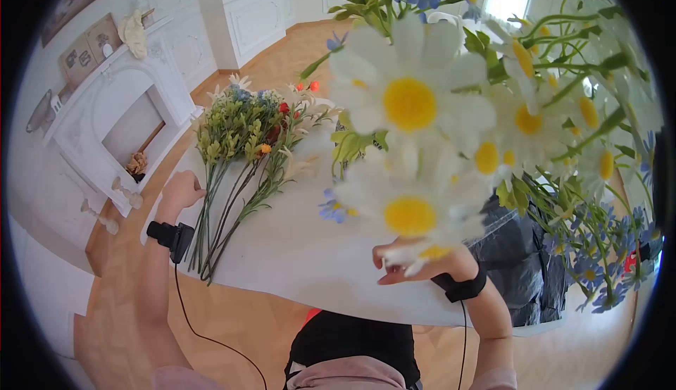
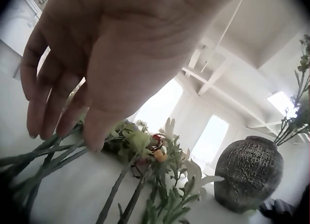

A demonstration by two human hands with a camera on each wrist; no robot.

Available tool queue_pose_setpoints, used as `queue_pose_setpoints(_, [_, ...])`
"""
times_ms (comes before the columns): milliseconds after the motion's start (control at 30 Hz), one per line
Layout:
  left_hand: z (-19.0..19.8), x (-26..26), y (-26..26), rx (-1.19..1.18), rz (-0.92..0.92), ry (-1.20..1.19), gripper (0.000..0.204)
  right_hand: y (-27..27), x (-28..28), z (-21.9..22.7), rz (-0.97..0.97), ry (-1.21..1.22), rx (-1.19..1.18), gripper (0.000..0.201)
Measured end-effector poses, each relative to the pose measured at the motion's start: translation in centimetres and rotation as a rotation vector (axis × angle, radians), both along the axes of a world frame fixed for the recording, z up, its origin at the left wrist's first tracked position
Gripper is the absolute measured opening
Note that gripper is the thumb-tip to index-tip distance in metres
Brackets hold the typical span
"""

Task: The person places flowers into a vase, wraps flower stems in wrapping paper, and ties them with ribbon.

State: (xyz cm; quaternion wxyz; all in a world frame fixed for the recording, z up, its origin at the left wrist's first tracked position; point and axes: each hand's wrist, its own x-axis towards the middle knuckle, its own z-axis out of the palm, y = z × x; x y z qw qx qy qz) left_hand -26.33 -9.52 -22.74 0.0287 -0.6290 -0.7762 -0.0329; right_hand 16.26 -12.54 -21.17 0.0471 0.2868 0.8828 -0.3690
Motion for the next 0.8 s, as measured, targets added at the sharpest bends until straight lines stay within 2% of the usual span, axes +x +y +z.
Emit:
queue_pose_setpoints(67, [-2.6,-2.2,1.7,-0.193,0.010,-0.193,0.015,-0.1,-0.1,-1.6,0.104,0.185,0.039,0.030])
queue_pose_setpoints(100, [-4.2,-3.0,2.2,-0.190,0.005,-0.191,0.015,-0.1,0.0,-2.8,0.043,0.287,-0.102,0.030])
queue_pose_setpoints(133, [-5.9,-3.8,2.4,-0.103,-0.069,-0.229,0.017,-0.2,0.0,-2.0,0.039,0.289,-0.095,0.030])
queue_pose_setpoints(200, [-6.9,-4.1,2.9,-0.018,-0.148,-0.261,0.018,-0.8,-0.2,0.1,0.017,0.230,-0.013,0.030])
queue_pose_setpoints(300, [-7.4,-4.2,3.2,-0.122,-0.130,-0.188,0.023,-0.3,-1.1,0.0,0.060,0.116,0.004,0.027])
queue_pose_setpoints(367, [-7.7,-4.8,3.2,0.039,-0.100,-0.220,0.022,0.0,-1.7,-0.4,0.113,-0.002,0.019,0.025])
queue_pose_setpoints(400, [-7.4,-4.8,3.1,0.035,-0.103,-0.219,0.022,0.1,-1.7,-0.7,0.138,-0.060,0.027,0.024])
queue_pose_setpoints(467, [-6.7,-4.8,3.1,-0.024,0.023,-0.504,0.017,0.2,-1.6,-1.3,0.091,0.002,0.003,0.024])
queue_pose_setpoints(500, [-6.4,-4.8,3.2,-0.027,0.021,-0.503,0.017,0.2,-1.5,-1.9,0.047,0.064,-0.019,0.025])
queue_pose_setpoints(533, [-6.1,-4.7,3.2,-0.068,0.094,-0.742,0.014,0.5,-0.6,-4.9,0.045,0.065,-0.020,0.025])
queue_pose_setpoints(567, [-5.9,-4.7,3.3,-0.109,0.168,-0.980,0.013,1.2,0.8,-9.7,0.003,0.168,0.128,0.025])
queue_pose_setpoints(600, [-6.7,-5.8,3.8,-0.108,0.166,-0.978,0.013,1.5,1.6,-12.2,-0.039,0.271,0.277,0.025])
queue_pose_setpoints(667, [-9.3,-8.7,5.0,0.145,0.030,-1.425,0.013,0.9,0.9,-9.4,-0.044,0.303,0.235,0.024])
queue_pose_setpoints(800, [-6.2,-4.7,3.5,0.274,-0.100,-1.476,0.012,0.5,0.0,-5.2,0.005,0.325,0.216,0.023])
